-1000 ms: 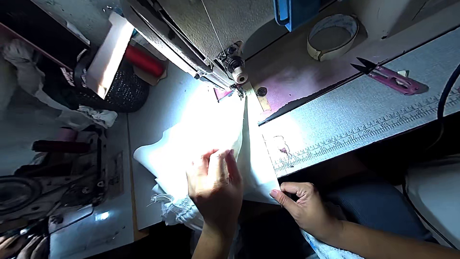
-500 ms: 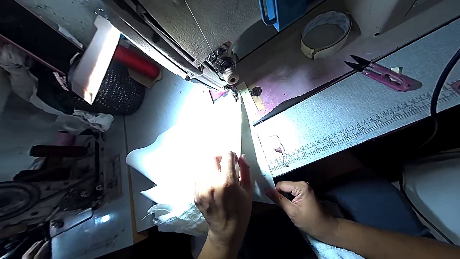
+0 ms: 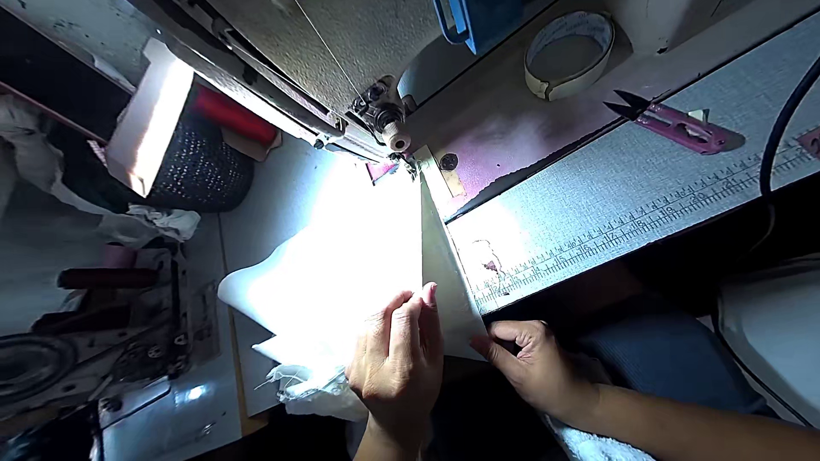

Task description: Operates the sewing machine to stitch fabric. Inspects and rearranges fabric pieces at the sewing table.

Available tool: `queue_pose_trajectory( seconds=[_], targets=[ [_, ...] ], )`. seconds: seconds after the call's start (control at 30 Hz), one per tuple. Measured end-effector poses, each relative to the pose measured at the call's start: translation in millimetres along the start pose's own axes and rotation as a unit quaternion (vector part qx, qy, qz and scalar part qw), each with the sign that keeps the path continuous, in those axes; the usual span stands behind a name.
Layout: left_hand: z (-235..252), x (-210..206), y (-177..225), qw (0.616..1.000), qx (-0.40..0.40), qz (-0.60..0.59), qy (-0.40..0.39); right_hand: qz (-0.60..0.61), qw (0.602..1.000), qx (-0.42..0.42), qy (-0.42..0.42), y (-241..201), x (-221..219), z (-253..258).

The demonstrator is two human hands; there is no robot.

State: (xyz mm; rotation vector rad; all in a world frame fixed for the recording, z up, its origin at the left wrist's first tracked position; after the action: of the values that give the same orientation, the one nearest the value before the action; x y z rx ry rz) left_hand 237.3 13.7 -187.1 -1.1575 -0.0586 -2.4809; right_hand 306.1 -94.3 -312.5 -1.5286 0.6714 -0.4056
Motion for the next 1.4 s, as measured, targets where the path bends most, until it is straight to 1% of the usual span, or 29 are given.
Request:
queue_pose_trajectory(
  seconds=[0.13,0.33,0.47,0.63,0.7,0.8,0.83,0.9,0.97,1.03,1.27,1.33,1.4],
  targets=[
    [-2,1,-2,0.999,-0.034,-0.004,0.008,-0.009,1.0,-0.004,0.003,0,1,0],
    [-3,1,-1,0.998,-0.056,-0.009,0.024,-0.011,1.0,-0.002,0.0,0,1,0],
    [-5,2,8,0.998,-0.057,-0.024,-0.001,-0.042,0.999,0.0,0.002,-3,2,0],
    [-10,-3,20,0.997,-0.073,-0.025,-0.008,-0.07,0.997,-0.021,0.003,-5,2,-1],
    [-15,-4,22,0.998,-0.049,-0.031,-0.029,-0.064,0.998,-0.019,-0.001,-5,3,-1],
    [-22,-3,23,0.995,0.043,-0.017,-0.088,-0.033,0.999,-0.007,-0.004,-4,2,-1],
    [-23,-2,23,0.993,0.068,-0.013,-0.096,-0.021,1.0,-0.004,-0.002,-4,1,-1],
    [-25,-1,26,0.991,0.091,-0.014,-0.096,-0.009,1.0,0.003,0.004,-4,0,0],
    [-30,0,29,0.992,0.085,-0.033,-0.084,-0.007,1.0,0.005,0.006,-4,-1,-1],
    [-33,-2,31,0.993,0.063,-0.051,-0.081,-0.009,1.0,0.005,0.006,-4,-1,-1],
    [-35,-2,30,0.993,0.001,-0.067,-0.096,-0.013,1.0,-0.002,0.001,-4,0,-1],
    [-34,-2,29,0.992,-0.008,-0.075,-0.098,-0.01,1.0,-0.002,0.0,-3,0,-1],
    [-33,-4,26,0.989,0.008,-0.097,-0.111,-0.008,1.0,-0.004,-0.001,-3,0,-1]
  ],
)
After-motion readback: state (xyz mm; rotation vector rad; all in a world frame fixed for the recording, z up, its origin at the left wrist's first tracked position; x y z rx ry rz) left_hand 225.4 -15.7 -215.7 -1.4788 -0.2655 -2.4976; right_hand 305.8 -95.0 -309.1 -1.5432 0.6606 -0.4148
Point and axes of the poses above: each hand's wrist, its own z-axis towards the middle knuckle, its own x-axis out of the back of the hand, y = z × x, the point moved 5 cm from there along z, towards the middle knuckle, and after that the axes turned 7 degrees about -x, right-handed, at the moved point
